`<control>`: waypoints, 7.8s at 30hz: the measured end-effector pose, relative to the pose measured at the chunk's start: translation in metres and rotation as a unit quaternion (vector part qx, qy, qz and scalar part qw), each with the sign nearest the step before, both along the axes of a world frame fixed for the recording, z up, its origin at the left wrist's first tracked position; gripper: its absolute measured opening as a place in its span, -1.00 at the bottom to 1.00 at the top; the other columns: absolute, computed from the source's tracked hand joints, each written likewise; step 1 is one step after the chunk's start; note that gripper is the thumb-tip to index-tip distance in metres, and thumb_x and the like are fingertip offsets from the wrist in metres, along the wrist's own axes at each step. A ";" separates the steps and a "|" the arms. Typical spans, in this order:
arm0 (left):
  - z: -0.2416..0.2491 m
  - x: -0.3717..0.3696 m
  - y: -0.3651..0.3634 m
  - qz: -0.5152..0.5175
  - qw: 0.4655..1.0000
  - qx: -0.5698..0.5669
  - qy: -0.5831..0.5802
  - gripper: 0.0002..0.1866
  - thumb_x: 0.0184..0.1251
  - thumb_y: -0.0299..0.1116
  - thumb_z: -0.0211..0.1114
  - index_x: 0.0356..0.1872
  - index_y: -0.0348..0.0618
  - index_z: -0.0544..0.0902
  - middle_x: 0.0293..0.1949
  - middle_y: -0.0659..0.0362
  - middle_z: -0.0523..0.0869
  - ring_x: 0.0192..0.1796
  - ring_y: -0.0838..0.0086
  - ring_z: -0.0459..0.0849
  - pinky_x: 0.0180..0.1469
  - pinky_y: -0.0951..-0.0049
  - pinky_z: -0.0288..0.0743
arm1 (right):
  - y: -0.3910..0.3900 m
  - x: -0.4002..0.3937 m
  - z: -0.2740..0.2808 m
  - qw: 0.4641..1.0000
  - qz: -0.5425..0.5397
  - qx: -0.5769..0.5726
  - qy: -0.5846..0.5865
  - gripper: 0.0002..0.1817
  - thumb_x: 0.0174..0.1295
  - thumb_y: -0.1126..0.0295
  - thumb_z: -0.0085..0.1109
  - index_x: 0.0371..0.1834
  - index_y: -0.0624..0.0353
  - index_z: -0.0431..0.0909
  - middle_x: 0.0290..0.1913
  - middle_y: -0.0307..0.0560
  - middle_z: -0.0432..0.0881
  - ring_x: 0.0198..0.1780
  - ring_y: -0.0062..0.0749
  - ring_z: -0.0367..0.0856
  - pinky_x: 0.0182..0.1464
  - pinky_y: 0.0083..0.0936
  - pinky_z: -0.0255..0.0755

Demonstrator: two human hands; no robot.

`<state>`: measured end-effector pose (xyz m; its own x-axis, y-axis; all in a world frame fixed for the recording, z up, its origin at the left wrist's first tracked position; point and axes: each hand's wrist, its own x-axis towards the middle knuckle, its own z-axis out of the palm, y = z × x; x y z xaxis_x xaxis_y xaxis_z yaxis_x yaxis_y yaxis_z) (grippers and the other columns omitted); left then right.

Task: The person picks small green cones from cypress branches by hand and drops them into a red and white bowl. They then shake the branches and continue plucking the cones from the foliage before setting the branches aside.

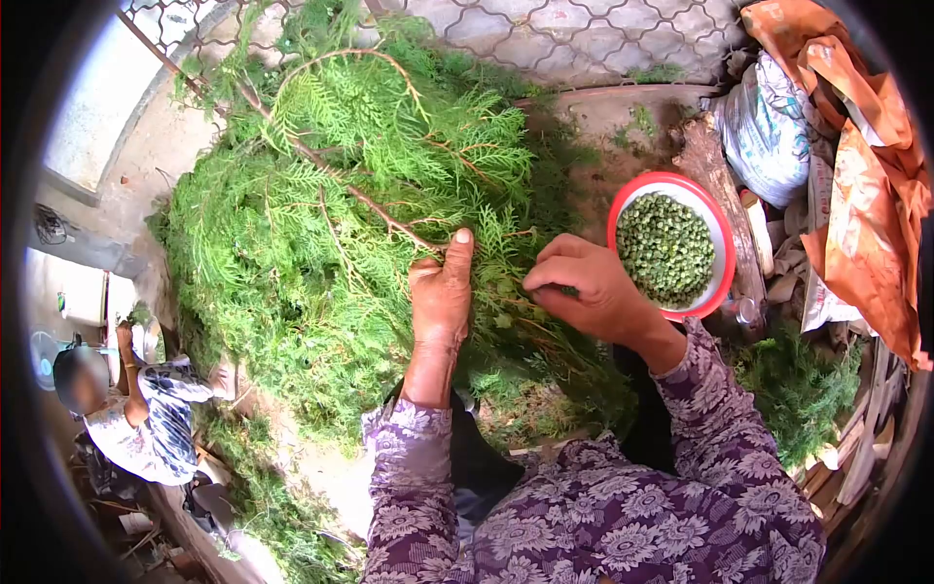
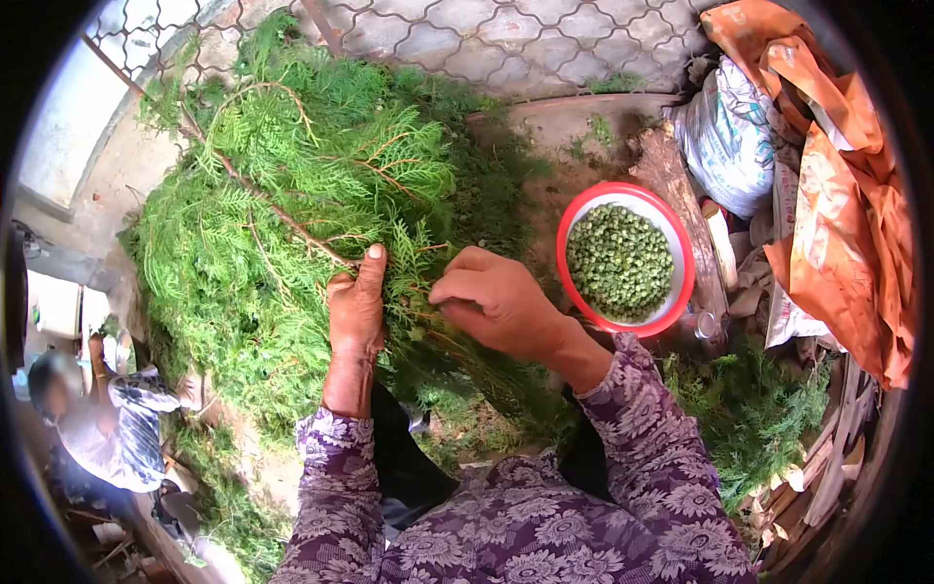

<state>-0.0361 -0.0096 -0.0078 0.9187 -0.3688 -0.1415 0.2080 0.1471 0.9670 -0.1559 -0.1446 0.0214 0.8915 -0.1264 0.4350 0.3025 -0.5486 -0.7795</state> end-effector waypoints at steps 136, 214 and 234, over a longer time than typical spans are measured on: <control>0.005 0.011 -0.006 0.075 0.952 -0.144 0.258 -0.51 0.20 0.12 0.15 -0.13 -0.11 0.47 -0.18 0.12 0.57 -0.19 0.30 0.54 -0.17 0.27 0.49 | 0.038 -0.012 -0.016 0.962 -0.048 -0.265 0.053 -0.87 -0.13 0.49 0.13 -0.59 0.13 0.34 -0.58 -0.15 0.34 -0.52 -0.31 0.47 -0.58 -0.43 0.32; -0.007 -0.001 -0.016 0.044 0.978 -0.122 0.163 -0.59 0.27 0.09 0.08 -0.26 -0.09 0.47 -0.44 0.22 0.57 -0.55 0.50 0.50 -0.62 0.53 0.33 | 0.022 0.003 -0.001 0.875 -0.015 0.372 0.310 -0.62 -0.11 0.41 0.30 -0.21 0.36 0.47 -0.40 -0.16 0.53 -0.44 -0.60 0.51 -0.42 -0.64 0.40; 0.006 -0.008 -0.022 0.075 0.969 -0.162 0.172 -0.60 0.22 0.00 0.20 -0.23 -0.18 0.46 -0.28 0.16 0.57 -0.33 0.46 0.54 -0.25 0.38 0.52 | 0.034 0.002 -0.026 0.970 -0.060 0.185 0.146 -0.68 -0.09 0.40 0.31 -0.27 0.32 0.48 -0.45 -0.12 0.53 -0.41 -0.61 0.49 -0.34 -0.60 0.42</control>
